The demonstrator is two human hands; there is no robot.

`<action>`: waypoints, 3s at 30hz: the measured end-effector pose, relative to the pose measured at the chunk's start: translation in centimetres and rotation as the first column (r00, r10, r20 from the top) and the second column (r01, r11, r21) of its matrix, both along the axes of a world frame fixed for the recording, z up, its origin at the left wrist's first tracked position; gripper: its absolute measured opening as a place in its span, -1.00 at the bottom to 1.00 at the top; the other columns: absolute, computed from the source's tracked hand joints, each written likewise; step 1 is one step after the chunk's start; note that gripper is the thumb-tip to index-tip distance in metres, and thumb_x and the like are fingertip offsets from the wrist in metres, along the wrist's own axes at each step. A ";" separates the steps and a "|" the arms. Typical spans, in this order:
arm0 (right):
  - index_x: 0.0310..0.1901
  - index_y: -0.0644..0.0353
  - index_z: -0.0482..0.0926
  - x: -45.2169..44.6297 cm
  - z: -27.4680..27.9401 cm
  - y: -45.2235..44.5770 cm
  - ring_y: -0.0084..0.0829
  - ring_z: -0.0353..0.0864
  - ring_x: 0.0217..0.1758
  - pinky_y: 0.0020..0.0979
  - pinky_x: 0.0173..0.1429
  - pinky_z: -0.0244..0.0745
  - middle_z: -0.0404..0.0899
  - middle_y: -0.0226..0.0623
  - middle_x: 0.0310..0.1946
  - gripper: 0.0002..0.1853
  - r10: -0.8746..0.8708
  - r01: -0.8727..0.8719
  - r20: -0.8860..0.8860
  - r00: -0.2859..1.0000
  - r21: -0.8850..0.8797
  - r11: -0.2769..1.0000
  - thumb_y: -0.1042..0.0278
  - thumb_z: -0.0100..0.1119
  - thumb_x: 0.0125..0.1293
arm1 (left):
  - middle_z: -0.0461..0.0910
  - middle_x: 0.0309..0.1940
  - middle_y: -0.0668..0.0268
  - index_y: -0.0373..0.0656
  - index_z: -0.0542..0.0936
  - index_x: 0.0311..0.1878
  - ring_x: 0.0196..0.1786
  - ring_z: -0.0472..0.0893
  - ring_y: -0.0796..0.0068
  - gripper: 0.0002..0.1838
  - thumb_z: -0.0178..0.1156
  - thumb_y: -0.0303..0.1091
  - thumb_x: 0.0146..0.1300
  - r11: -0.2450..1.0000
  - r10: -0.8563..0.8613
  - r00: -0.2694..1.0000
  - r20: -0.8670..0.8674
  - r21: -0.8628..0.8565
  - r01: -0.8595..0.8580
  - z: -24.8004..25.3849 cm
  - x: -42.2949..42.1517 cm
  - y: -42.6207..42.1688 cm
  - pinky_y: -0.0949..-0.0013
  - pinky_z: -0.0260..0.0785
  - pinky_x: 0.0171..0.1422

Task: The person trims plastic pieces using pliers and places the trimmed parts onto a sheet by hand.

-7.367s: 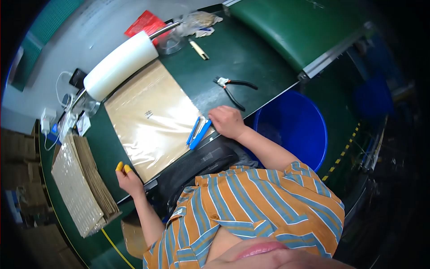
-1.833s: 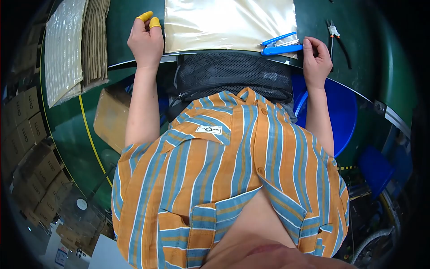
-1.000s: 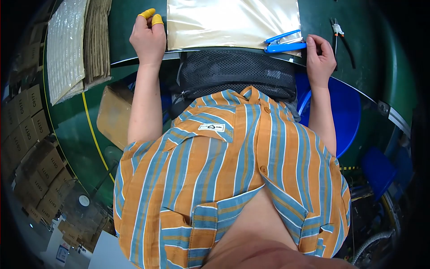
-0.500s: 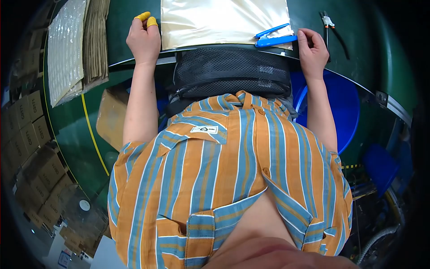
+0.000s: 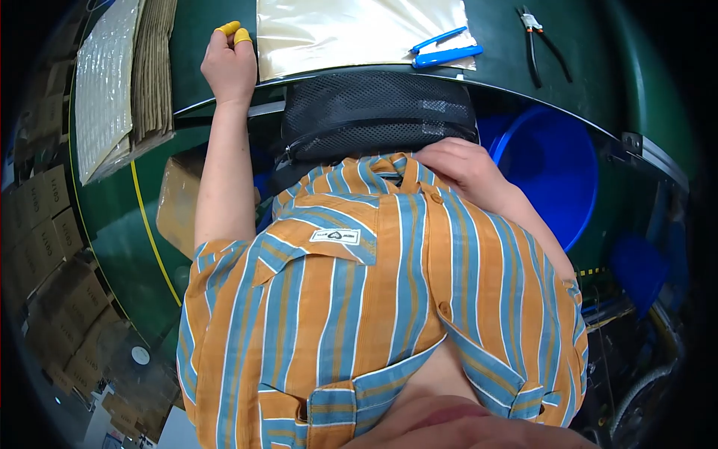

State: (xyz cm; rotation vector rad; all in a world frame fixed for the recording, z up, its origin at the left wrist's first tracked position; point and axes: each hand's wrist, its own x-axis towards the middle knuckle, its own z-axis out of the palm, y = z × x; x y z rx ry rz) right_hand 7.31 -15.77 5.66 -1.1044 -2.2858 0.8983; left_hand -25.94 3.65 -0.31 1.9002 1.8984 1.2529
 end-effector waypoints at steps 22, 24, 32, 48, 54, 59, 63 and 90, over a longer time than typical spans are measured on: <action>-0.14 0.25 0.65 -2.5 -1.9 -1.2 -0.34 0.58 -0.20 -0.37 -0.14 0.58 0.50 -0.27 -0.33 -0.79 -0.036 -0.210 0.658 0.752 0.291 0.934 0.44 0.13 0.22 | 0.67 -0.19 0.13 -0.18 0.61 -0.10 -0.13 0.66 0.09 -0.76 0.15 -0.28 0.23 1.000 -0.022 0.995 -0.101 0.006 0.023 -0.3 -0.5 0.3 0.17 0.50 0.02; -0.13 0.24 0.66 -1.9 -0.7 -0.5 -0.33 0.60 -0.17 -0.35 -0.12 0.59 0.53 -0.25 -0.29 -0.79 0.053 -0.244 0.630 0.775 0.222 0.944 0.47 0.13 0.22 | 0.67 -0.19 0.13 -0.18 0.61 -0.10 -0.12 0.65 0.09 -0.76 0.15 -0.28 0.23 1.000 -0.020 0.996 -0.091 -0.012 0.019 0.0 -0.3 0.0 0.17 0.50 0.02; 0.20 0.04 0.55 -2.2 4.6 1.4 -0.23 0.61 0.07 -0.33 0.08 0.59 0.57 -0.16 0.07 -0.56 0.110 -0.091 0.043 0.993 -0.306 0.948 0.54 0.18 0.27 | 0.69 -0.19 0.16 -0.21 0.62 -0.05 -0.14 0.68 0.25 -0.74 0.15 -0.30 0.26 0.999 -0.028 0.993 -0.112 0.016 0.030 -0.4 -0.5 0.2 0.29 0.49 0.03; -0.14 0.21 0.66 -1.0 0.3 0.3 -0.22 0.67 -0.04 -0.30 0.03 0.60 0.65 -0.17 -0.14 -0.77 0.102 -0.105 0.136 0.986 0.019 0.994 0.64 0.16 0.17 | 0.66 -0.18 0.12 -0.19 0.61 -0.10 -0.13 0.65 0.09 -0.76 0.14 -0.30 0.24 0.999 -0.047 0.997 -0.058 0.007 0.048 0.2 -0.3 -0.2 0.18 0.50 0.03; -0.09 0.20 0.65 -2.8 0.4 0.5 -0.20 0.64 0.06 -0.27 0.19 0.53 0.66 -0.18 -0.07 -0.74 0.088 -0.058 0.102 0.991 -0.269 0.961 0.64 0.11 0.21 | 0.68 -0.20 0.17 -0.22 0.62 -0.04 -0.16 0.67 0.26 -0.73 0.15 -0.31 0.27 0.999 -0.031 0.988 -0.152 0.031 0.036 -0.2 -0.5 -0.2 0.30 0.49 0.01; -0.13 0.20 0.65 0.4 3.5 2.2 -0.31 0.67 -0.13 -0.39 -0.05 0.60 0.65 -0.26 -0.23 -0.86 -0.136 0.115 -0.067 0.988 -0.249 0.962 0.52 0.15 0.33 | 0.68 -0.22 0.19 -0.21 0.62 -0.03 -0.18 0.67 0.29 -0.74 0.14 -0.33 0.27 0.999 -0.039 0.994 -0.102 -0.026 0.036 0.3 -0.2 -0.3 0.33 0.48 -0.02; -0.15 0.21 0.65 6.3 4.0 5.2 -0.24 0.67 -0.14 -0.36 -0.06 0.57 0.66 -0.22 -0.24 -0.87 -0.410 0.406 0.063 0.910 0.073 0.911 0.50 0.19 0.29 | 0.67 -0.24 0.17 -0.22 0.62 -0.03 -0.20 0.67 0.31 -0.74 0.14 -0.35 0.27 0.999 -0.042 0.996 -0.082 -0.024 0.040 0.2 -0.3 -0.3 0.33 0.47 -0.04; 0.24 0.27 0.43 23.4 5.9 10.8 -0.22 0.48 -0.13 -0.21 -0.15 0.35 0.52 -0.16 -0.17 -0.45 -0.546 0.166 0.742 0.390 0.526 0.834 0.39 0.03 0.16 | 0.64 -0.20 0.06 -0.34 0.56 -0.02 -0.17 0.63 0.16 -0.77 0.11 -0.42 0.34 0.989 -0.047 0.996 -0.071 -0.142 0.036 1.2 0.7 0.0 0.26 0.45 -0.02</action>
